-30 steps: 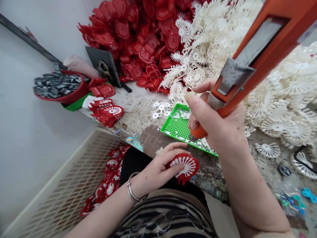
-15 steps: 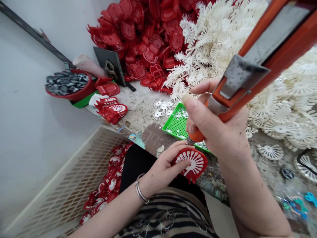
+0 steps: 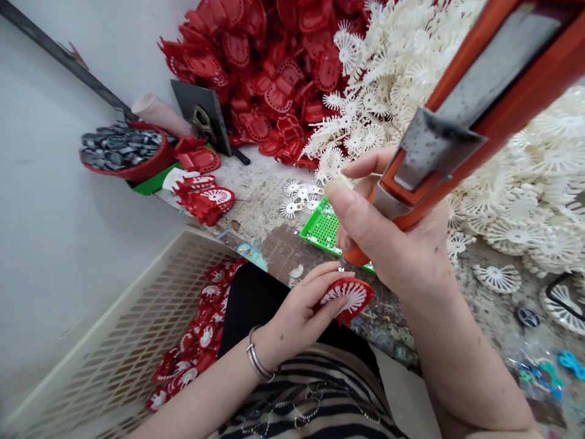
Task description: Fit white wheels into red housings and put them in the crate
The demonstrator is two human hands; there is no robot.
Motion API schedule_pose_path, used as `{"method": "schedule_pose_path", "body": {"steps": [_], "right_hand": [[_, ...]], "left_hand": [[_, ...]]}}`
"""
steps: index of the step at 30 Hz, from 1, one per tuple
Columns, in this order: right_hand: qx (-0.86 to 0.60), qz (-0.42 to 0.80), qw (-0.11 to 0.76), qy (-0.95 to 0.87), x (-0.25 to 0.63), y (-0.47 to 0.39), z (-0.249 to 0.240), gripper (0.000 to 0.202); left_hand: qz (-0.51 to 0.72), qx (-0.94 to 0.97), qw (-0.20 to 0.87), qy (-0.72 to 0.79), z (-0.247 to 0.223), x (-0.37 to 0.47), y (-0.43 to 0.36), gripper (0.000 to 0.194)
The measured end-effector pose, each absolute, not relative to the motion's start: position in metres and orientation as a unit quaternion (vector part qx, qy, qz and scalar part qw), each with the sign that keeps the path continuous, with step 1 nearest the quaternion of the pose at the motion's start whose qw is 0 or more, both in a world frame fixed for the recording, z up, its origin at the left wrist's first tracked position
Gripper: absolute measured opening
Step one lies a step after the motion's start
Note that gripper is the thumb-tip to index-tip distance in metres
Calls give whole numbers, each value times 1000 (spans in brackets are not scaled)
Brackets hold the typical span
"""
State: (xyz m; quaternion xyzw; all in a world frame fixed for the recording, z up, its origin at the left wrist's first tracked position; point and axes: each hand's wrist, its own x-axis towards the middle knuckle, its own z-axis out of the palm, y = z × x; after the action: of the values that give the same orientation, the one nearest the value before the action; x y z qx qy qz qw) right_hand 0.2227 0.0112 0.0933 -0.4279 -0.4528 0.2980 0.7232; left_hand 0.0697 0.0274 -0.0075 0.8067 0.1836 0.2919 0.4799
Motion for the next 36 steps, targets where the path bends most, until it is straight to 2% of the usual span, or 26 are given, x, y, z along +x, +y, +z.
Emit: {"method": "schedule_pose_path", "body": {"steps": [13,19,24,27,30,36], "right_hand": [[-432,321,713,-450,216,10,91,16],[-451,322,698,-453,216,11,91,19],[-440,301,715,-452,220,12,93,16],[-430,317,714,-453,221,10,96,13],[-410,351,703,-463,221,8,97,14],[-398,383,699,-454,213,11,91,15]], "left_hand": [[290,829,446,174,-10,65,28,33],[267,818,476,184,-10,63,29,33],[247,738,573,258,-4,64,28,31],[239,570,704,350,1,67,27,29],[270,397,796,369,6,70,28,25],[292,322,828,354,11,74,28,18]]}}
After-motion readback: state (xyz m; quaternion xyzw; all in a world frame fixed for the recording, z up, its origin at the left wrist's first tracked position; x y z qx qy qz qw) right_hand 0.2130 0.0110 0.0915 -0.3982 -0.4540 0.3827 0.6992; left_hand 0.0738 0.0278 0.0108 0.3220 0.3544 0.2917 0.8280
